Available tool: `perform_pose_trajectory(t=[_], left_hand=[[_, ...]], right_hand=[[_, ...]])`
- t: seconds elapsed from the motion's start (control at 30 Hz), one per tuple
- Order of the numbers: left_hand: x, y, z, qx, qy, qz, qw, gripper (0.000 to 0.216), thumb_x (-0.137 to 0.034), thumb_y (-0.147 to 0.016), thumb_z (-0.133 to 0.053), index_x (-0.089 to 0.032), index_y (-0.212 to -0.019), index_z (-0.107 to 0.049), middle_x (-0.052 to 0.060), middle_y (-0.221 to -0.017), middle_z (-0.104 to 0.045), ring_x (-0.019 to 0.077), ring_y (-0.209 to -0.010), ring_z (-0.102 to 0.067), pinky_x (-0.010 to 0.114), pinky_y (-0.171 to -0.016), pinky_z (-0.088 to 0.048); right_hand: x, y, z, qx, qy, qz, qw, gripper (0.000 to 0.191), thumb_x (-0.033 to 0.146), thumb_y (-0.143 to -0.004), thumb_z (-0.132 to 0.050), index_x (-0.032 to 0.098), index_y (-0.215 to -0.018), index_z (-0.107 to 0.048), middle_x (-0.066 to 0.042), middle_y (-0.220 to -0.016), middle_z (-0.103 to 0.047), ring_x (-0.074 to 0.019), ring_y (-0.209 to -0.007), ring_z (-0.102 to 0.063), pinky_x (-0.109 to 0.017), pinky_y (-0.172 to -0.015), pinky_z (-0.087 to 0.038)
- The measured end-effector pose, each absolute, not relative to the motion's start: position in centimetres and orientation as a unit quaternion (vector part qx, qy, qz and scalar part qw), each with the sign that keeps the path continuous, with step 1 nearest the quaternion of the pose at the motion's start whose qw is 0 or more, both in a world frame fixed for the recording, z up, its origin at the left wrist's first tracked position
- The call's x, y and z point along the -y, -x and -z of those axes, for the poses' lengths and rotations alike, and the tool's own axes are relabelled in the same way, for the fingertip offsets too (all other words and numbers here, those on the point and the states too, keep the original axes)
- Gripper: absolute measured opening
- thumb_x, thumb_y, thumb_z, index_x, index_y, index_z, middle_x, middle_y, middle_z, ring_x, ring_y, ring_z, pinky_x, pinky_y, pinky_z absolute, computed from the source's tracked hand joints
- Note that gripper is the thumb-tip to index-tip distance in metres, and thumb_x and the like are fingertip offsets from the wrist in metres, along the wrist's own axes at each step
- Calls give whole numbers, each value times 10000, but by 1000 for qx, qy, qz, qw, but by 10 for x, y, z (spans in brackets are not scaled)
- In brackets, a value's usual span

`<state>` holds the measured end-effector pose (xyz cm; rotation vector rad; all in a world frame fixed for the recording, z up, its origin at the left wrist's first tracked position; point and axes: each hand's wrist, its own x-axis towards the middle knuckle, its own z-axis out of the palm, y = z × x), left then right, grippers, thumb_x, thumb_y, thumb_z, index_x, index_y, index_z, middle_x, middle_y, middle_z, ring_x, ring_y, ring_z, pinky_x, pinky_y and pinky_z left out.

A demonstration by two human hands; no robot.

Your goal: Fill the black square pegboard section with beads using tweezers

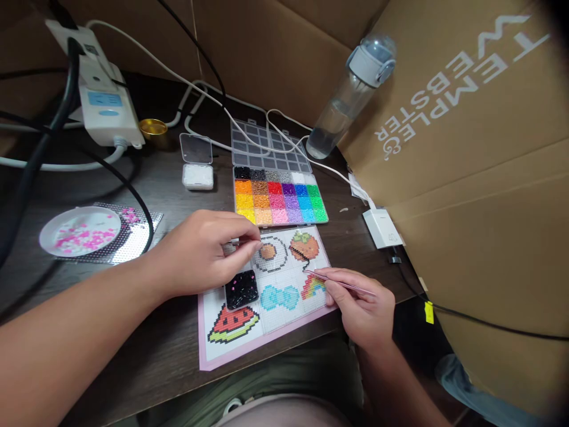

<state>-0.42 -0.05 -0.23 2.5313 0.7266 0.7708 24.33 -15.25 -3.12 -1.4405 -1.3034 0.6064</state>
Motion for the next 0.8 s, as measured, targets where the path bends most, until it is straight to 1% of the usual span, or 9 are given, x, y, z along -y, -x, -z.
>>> perform_pose_trajectory(t=[0.27,0.37,0.53,0.8], left_hand=[[0,4,2,-254,-906,-276,197,218,-285,-923,-508,-204,-809,-675,-17,-701,-683,100,-619,-576,234,-631,-406],[0,4,3,-250,-905,-284,196,223,-284,-921,-514,-190,-807,-682,-20,-695,-679,90,-602,-564,226,-623,-403],[0,4,4,-256,-904,-281,197,235,-301,-918,-512,-192,-804,-687,-26,-699,-680,89,-597,-561,225,-629,-411],[0,4,5,-247,-902,-291,200,224,-281,-913,-521,-185,-797,-688,-18,-690,-679,90,-596,-561,232,-619,-402]], right_hand=[[153,-243,32,546,609,-247,520,144,180,-882,-672,225,-939,-797,-73,-957,-790,-93,-494,-610,-256,-465,-556],[153,-242,31,538,608,-250,528,132,173,-877,-677,221,-914,-794,-68,-922,-791,-94,-496,-611,-258,-474,-561],[151,-241,29,533,623,-255,513,147,185,-883,-667,214,-943,-798,-67,-891,-787,-91,-487,-599,-252,-463,-552],[154,-241,30,527,618,-259,522,147,189,-880,-684,239,-955,-799,-60,-950,-786,-83,-498,-600,-241,-466,-543]])
